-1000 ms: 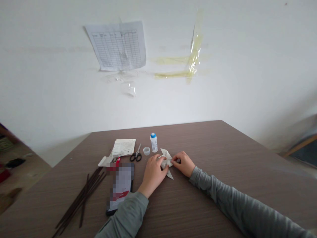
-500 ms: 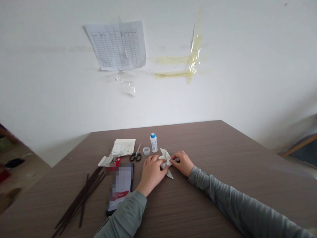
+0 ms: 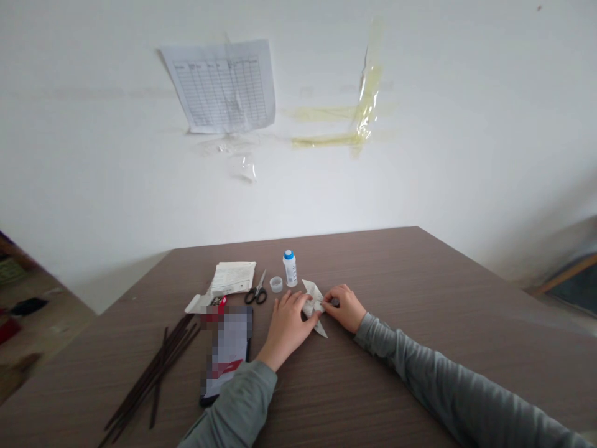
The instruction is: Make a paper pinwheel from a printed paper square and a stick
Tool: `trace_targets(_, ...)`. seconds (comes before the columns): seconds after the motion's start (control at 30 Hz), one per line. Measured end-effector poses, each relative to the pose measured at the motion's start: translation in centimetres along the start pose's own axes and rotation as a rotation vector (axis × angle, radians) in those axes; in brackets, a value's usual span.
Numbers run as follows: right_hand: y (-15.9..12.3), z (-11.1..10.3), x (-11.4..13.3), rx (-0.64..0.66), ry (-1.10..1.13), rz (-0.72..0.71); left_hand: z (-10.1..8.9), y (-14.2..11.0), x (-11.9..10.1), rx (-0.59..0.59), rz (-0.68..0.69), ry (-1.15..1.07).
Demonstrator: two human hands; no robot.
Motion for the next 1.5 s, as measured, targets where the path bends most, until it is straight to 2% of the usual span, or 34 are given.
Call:
trace_targets(0.47, -0.2, 0.4, -0.2, 0.022, -0.010, -0.035, -0.4, -0.4, -1.3, 0.057, 0.031, 0.085)
trace_targets(0.7, -0.2, 0.6, -0.4, 0.022, -0.030, -0.018, -0.6, 0.0, -0.5, -0.005, -0.006, 0.013)
trace_targets(0.93, -0.2, 0.5, -0.4, -0.003, -0.003, -0.048, -0.2, 0.4, -0.2, 0.054, -0.053, 0.006)
trace_targets(1.23, -0.2, 0.2, -0.5, -0.023, 0.036, -0.037, -0.5, 1.1, 1.1, -0.059, 0.002, -0.143)
trace_targets(1.5, -0.2, 0.2, -0.4, -0.045, 0.039, -0.097, -1.5, 1.4, 1.5, -0.141, -0.048, -0.225)
Point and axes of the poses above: each hand's wrist, its own y-axis towards the middle knuckle, its own z-axis out of the palm, x = y × z, the point moved 9 cm from there along y, towards the middle knuckle, and after that the axes turned 10 degrees about -y, right-handed, at the moved point
